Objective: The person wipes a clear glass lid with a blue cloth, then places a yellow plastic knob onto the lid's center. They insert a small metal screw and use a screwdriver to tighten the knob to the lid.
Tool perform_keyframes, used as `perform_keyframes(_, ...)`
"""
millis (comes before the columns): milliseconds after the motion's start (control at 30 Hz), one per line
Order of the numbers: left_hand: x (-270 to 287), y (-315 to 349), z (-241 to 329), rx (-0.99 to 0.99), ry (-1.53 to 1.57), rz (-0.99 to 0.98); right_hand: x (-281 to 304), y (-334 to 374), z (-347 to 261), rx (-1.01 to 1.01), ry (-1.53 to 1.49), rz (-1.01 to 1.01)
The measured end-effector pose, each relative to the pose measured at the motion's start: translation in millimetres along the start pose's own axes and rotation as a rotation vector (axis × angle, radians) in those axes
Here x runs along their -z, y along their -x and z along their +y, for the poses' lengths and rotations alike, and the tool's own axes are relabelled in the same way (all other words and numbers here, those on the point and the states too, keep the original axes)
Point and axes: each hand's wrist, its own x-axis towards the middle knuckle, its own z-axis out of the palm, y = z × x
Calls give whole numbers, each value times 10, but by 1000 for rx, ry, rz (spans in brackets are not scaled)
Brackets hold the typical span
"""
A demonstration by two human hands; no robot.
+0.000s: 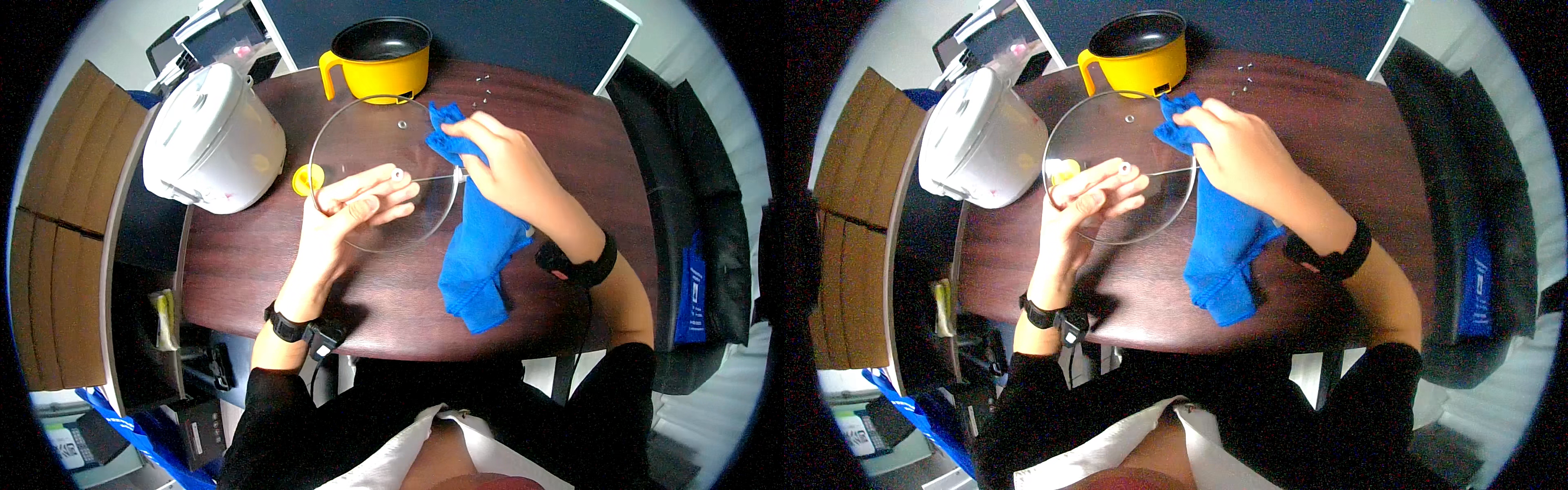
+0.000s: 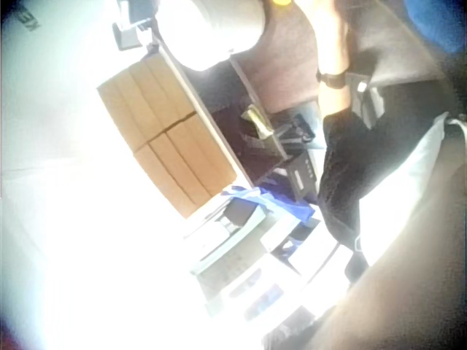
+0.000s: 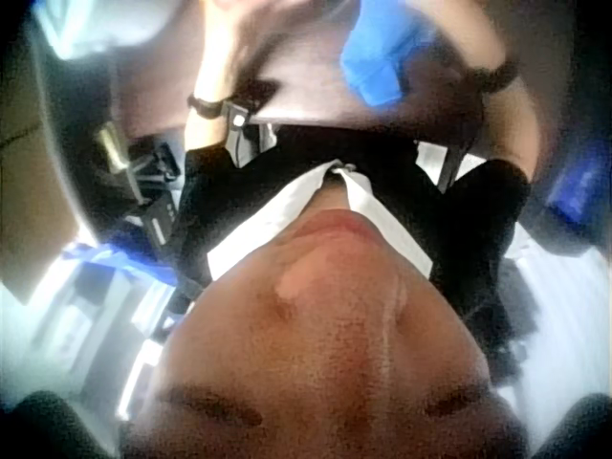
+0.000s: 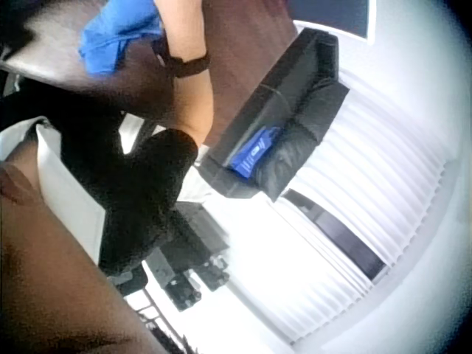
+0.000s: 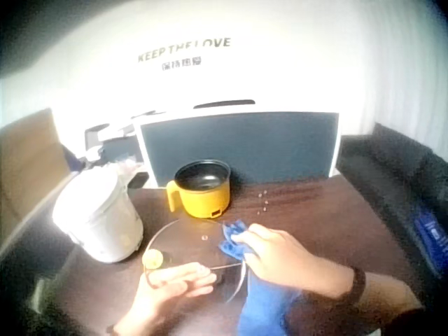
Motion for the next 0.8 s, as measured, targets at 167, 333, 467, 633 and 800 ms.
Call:
perform_keyframes(167, 26, -4, -15, 10, 49, 19, 45, 203, -47, -47, -69, -82)
perform_keyframes(333, 92, -29, -41, -36, 134, 80, 87, 317, -176, -17, -101, -186)
perform_keyframes(467, 114, -57, -40, -41, 144, 107, 59, 430, -344, 44, -200, -295)
perform_keyframes(633, 160, -96, 3, -79, 257, 143, 266, 575, -314, -2, -251, -570)
perform_keyframes(800, 176, -102, 87, -154, 195, 181, 1071, 763, -304, -189, -99, -440)
